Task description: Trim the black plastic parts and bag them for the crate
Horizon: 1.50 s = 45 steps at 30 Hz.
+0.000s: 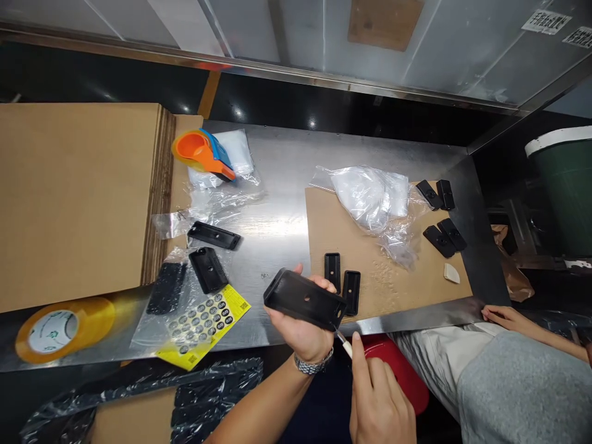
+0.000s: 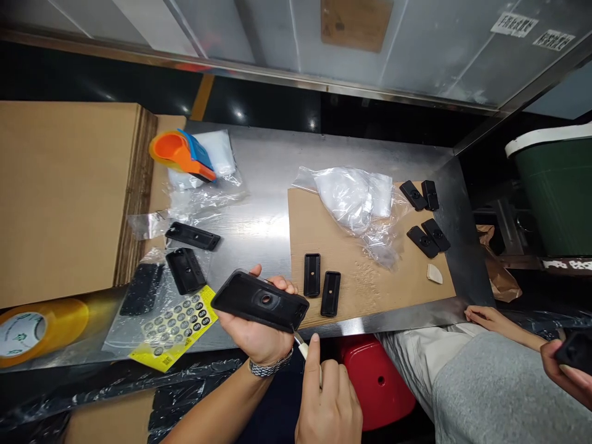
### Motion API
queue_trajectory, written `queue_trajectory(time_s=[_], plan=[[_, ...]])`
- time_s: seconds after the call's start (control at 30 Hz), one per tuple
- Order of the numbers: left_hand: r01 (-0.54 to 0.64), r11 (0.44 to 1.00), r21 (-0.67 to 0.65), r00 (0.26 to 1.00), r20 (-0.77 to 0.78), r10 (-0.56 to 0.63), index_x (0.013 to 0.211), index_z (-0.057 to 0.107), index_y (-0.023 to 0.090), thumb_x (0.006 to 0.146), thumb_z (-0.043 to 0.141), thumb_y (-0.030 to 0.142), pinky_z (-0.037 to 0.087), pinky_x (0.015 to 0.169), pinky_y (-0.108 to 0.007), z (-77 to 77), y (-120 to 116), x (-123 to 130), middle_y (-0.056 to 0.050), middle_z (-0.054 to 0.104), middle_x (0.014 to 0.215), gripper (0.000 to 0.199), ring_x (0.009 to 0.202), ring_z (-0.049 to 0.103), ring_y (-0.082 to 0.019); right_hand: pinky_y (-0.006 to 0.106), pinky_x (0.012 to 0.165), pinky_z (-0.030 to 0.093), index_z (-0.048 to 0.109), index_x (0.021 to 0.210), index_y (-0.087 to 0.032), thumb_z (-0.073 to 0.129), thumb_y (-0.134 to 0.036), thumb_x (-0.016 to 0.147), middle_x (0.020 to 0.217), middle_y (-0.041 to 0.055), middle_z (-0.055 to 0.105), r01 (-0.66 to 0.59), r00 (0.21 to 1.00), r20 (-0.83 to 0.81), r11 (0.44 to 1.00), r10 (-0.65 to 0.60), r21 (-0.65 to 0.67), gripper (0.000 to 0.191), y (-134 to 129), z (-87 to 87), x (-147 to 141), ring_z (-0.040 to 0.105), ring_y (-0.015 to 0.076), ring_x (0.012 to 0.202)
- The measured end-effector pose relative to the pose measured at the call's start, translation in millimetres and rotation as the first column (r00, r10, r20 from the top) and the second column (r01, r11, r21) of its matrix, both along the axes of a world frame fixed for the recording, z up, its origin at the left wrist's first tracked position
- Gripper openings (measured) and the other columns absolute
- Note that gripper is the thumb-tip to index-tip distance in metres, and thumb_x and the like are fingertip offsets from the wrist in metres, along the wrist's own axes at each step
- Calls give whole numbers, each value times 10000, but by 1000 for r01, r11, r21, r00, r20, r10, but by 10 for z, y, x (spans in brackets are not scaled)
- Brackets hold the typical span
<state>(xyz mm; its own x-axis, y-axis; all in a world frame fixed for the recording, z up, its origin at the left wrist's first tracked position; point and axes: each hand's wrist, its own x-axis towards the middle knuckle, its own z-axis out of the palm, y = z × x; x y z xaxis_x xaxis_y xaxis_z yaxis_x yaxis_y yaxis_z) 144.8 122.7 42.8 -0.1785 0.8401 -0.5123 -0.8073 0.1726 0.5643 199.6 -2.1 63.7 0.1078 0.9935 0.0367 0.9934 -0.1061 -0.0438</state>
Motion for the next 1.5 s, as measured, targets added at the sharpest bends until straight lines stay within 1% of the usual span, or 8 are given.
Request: queue_trajectory(time_s=[0.6,0.7,0.87,1.07,1.17,1.33,1.43,1.5], plan=[[-3,996,94,996,-93,11,955,580,246,734,285,646,426,565,-283,29,-29,37,-12,583,624,545,580,516,-155,260,521,391,414,1249,-85,263,-119,852,617,43,480,-20,1000,-24,999,19,-26,427,-26,26,2,491,150,563],[-5,995,96,996,-91,14,949,581,243,733,295,642,429,554,-281,19,-30,39,-14,587,623,537,574,517,-154,258,509,388,423,1244,-92,262,-112,849,605,37,470,-22,1000,6,1000,22,-17,427,-26,15,12,485,147,552],[-26,994,105,995,-93,36,929,586,226,705,302,672,439,510,-285,-29,-31,34,-21,588,599,574,543,522,-159,252,480,357,474,1193,-63,280,-98,846,575,25,441,-93,993,74,995,91,26,399,0,13,44,456,133,514],[-8,999,49,997,-72,12,941,582,225,725,307,652,455,521,-273,-44,-42,36,-23,596,618,552,562,536,-150,268,497,314,538,1114,-93,240,-96,863,550,24,420,-66,992,110,993,55,94,390,63,45,35,408,140,510],[31,999,-22,997,-71,-33,968,578,218,712,339,667,460,528,-265,-62,-47,27,-24,598,636,569,575,546,-147,282,521,300,542,1124,-128,235,-101,867,555,25,409,-37,995,101,994,26,106,401,66,29,38,388,147,523],[137,978,-158,988,-56,-147,1024,554,218,716,352,669,471,545,-261,-111,-42,-5,-25,611,676,583,604,571,-148,298,576,314,467,1231,-177,306,-118,853,623,43,459,-4,998,63,1000,3,24,414,29,22,109,406,159,579],[173,968,-184,982,-42,-183,942,586,184,736,341,651,474,539,-250,-117,-24,-18,-31,611,666,566,588,573,-140,292,591,344,436,1257,-170,331,-138,856,646,46,493,26,1000,-2,998,-26,48,416,28,26,195,443,159,590],[197,959,-203,979,-20,-205,837,606,153,748,327,643,474,531,-239,-110,-6,-19,-41,610,654,570,572,571,-133,280,587,371,431,1256,-158,333,-167,866,683,56,527,49,992,-116,996,-41,68,403,52,4,254,489,165,620]])
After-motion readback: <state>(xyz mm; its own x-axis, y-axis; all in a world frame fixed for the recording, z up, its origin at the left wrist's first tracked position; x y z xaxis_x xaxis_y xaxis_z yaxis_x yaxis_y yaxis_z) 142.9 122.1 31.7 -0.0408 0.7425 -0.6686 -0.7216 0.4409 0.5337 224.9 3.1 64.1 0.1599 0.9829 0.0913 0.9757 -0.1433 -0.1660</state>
